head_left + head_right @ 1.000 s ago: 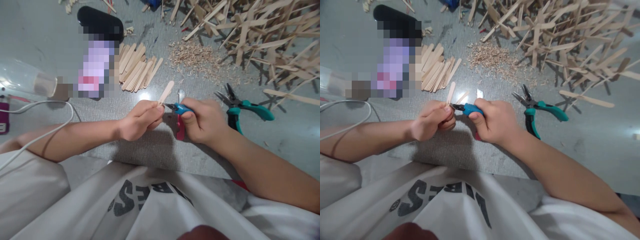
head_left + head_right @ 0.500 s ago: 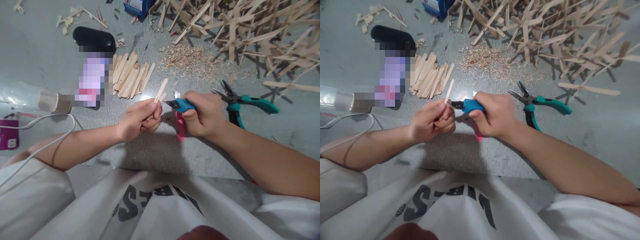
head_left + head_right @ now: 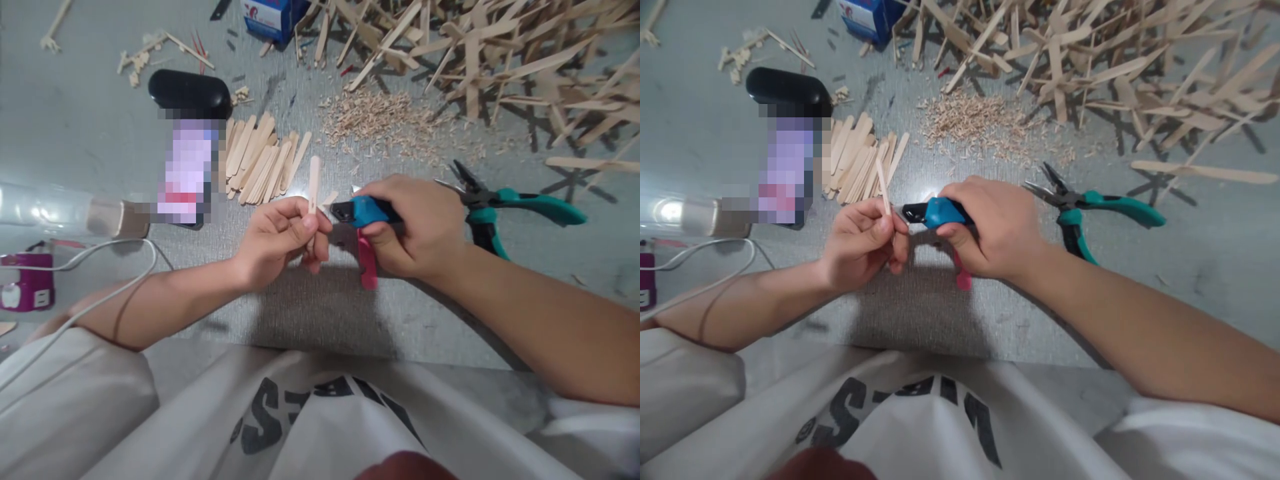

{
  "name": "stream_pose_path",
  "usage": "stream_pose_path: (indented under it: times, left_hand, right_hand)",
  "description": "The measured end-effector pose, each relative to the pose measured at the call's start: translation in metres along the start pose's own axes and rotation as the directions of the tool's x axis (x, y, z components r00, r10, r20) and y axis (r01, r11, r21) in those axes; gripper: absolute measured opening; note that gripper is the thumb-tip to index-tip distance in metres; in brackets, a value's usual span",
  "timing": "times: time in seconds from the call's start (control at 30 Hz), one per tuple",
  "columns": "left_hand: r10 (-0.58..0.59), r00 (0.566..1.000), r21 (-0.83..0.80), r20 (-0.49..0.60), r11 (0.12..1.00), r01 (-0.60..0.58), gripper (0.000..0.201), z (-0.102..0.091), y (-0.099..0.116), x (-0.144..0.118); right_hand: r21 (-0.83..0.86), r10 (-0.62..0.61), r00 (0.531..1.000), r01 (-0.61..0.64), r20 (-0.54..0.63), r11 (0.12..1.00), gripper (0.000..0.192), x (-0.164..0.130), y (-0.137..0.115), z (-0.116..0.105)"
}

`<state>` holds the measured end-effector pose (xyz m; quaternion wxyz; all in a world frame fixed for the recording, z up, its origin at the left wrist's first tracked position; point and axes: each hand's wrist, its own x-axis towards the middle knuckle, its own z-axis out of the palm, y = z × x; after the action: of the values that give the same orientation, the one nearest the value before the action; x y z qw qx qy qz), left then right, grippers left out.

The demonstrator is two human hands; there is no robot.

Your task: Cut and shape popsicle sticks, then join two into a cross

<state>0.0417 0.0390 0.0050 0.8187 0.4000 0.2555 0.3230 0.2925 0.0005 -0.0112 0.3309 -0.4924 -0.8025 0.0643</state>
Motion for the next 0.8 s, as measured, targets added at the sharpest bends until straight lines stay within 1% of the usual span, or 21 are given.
stream_pose_path:
  times: [0.03,0.07,0.17,0.23,0.27,0.47,0.6,0.67,0.73,0.8]
  left_hand:
    - [-0.002,1.000,-0.001,-0.011,1.000,0.002,0.050,0.001,0.000,0.000]
    - [-0.006,1.000,0.001,-0.018,1.000,0.006,0.050,0.001,0.000,-0.001]
    - [-0.011,1.000,0.014,-0.009,1.000,0.011,0.050,0.001,0.001,-0.001]
    - [-0.002,1.000,0.011,0.010,1.000,0.001,0.047,0.000,0.001,-0.001]
    - [0.002,1.000,0.010,0.018,1.000,-0.002,0.046,-0.001,0.000,-0.001]
    - [-0.021,1.000,0.029,0.015,0.999,0.021,0.048,-0.003,0.000,-0.001]
    - [-0.022,1.000,0.043,0.018,0.999,0.021,0.050,-0.003,0.001,-0.001]
    - [-0.006,0.999,0.029,0.032,1.000,0.005,0.047,-0.003,0.000,0.000]
    - [0.001,0.999,0.017,0.045,1.000,-0.002,0.044,-0.003,0.000,0.000]
    - [0.006,0.998,0.007,0.057,1.000,-0.007,0.043,-0.003,0.000,0.000]
  right_hand:
    - [-0.023,0.005,1.000,-0.005,0.021,1.000,0.072,0.000,0.000,0.000]
    - [-0.037,-0.007,1.000,0.007,0.018,0.999,0.072,-0.001,0.000,0.001]
    - [-0.038,-0.103,0.991,0.100,-0.089,0.994,0.064,0.000,0.001,0.006]
    - [-0.041,-0.125,0.982,0.121,-0.142,0.992,0.061,0.001,0.001,0.008]
    - [-0.039,-0.123,0.981,0.118,-0.148,0.992,0.060,0.001,0.000,0.008]
    - [0.009,-0.100,0.993,0.100,-0.067,0.995,0.058,0.000,0.000,0.003]
    - [-0.034,-0.090,0.996,0.090,0.002,0.995,0.063,0.000,0.004,-0.002]
    - [-0.050,-0.118,0.993,0.118,0.010,0.992,0.061,0.000,0.005,-0.004]
    - [-0.052,-0.151,0.989,0.150,-0.007,0.987,0.057,0.002,0.005,-0.005]
    - [-0.052,-0.152,0.988,0.151,-0.017,0.987,0.057,0.003,0.005,-0.005]
